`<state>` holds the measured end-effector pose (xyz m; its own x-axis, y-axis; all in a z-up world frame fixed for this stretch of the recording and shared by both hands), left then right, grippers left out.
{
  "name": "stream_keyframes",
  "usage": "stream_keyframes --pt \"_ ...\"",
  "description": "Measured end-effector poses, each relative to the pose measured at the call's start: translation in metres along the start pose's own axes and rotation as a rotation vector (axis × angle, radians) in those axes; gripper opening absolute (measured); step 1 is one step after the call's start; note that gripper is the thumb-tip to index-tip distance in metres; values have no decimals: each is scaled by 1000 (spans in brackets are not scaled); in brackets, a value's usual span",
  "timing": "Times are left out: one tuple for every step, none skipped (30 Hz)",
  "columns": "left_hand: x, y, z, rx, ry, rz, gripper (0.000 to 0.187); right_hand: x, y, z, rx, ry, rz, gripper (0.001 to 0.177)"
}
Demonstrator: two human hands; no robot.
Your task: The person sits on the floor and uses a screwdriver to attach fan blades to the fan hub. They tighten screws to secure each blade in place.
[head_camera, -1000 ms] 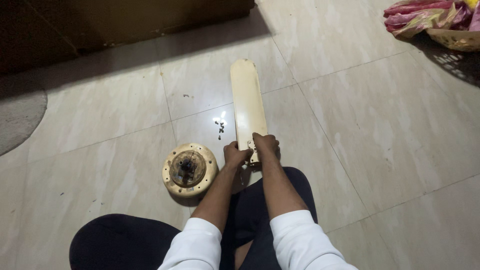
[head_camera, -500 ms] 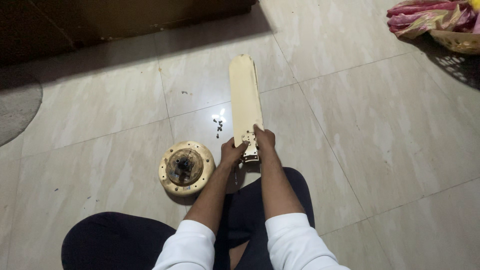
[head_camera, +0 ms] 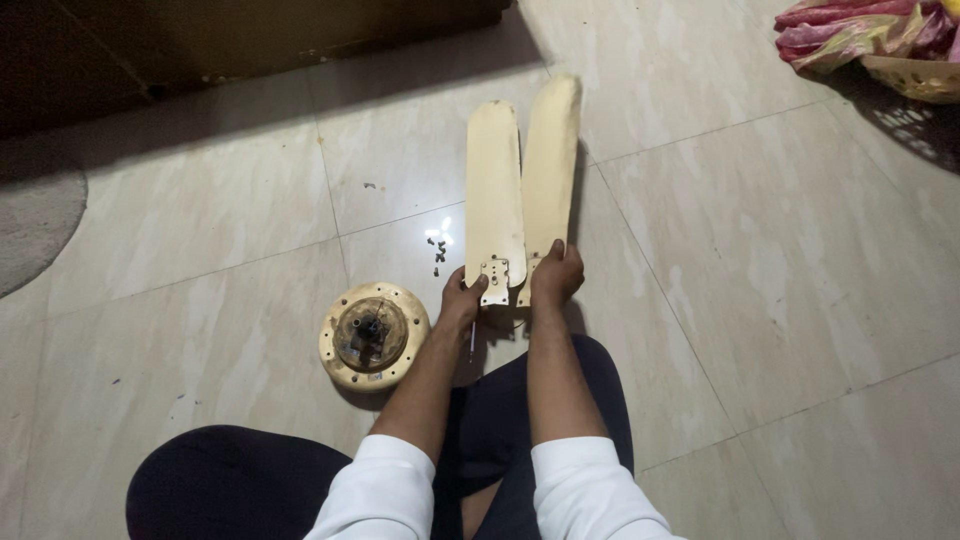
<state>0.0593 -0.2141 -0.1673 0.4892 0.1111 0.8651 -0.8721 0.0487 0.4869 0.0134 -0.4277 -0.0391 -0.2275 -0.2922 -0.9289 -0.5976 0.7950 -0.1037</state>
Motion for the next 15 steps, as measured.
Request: stream_keyframes --pt "-2 -1 4 -17 20 13 51 -6 0 -6 17 13 -11 27" --pt "-6 -1 6 -11 57 -20 51 -12 0 -12 34 25 -21 29" --pt "-11 2 8 -4 93 -55 51 -18 2 -15 39 36 -55 29" --pt "-14 4 8 3 130 -89 51 -24 4 -18 45 47 -89 30" --pt "-12 7 8 13 125 -70 52 -29 5 -21 51 56 -122 30" --pt "-10 10 7 23 119 -51 52 -32 6 -24 65 42 -151 30" --pt "-7 12 5 37 117 -29 53 -35 6 -25 75 26 -182 30" --pt "-7 13 4 34 12 -31 54 -38 6 -26 85 9 -214 30" --pt "-7 14 2 34 -92 -34 55 -38 5 -24 77 -52 -207 29" --pt "-8 13 0 34 -196 -37 56 -37 2 -22 68 -112 -200 29" --pt "-11 12 0 7 -176 -28 54 -35 1 -19 62 -173 -189 29" --pt "-14 9 3 -21 -155 -18 53 -30 0 -11 26 -219 -130 29" --pt "-18 5 6 -50 -134 -10 51 -25 -1 -3 -8 -263 -72 29" --pt "-22 1 7 -38 -111 -7 47 -18 -1 5 -43 -307 -14 30" --pt "-27 -4 8 -27 -86 -4 42 -11 -1 12 -80 -315 36 31"
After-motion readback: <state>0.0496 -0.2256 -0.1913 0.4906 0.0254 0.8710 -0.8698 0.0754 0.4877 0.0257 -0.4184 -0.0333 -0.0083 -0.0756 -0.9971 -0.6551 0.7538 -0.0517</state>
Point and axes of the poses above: each hand's wrist, its own y-axis away from the middle knuckle, its own z-axis out of the palm, x = y × z, the point moved 7 cm from there along -y, towards the middle knuckle, and after that the axes turned 10 degrees about -z, right-handed, at the moved point
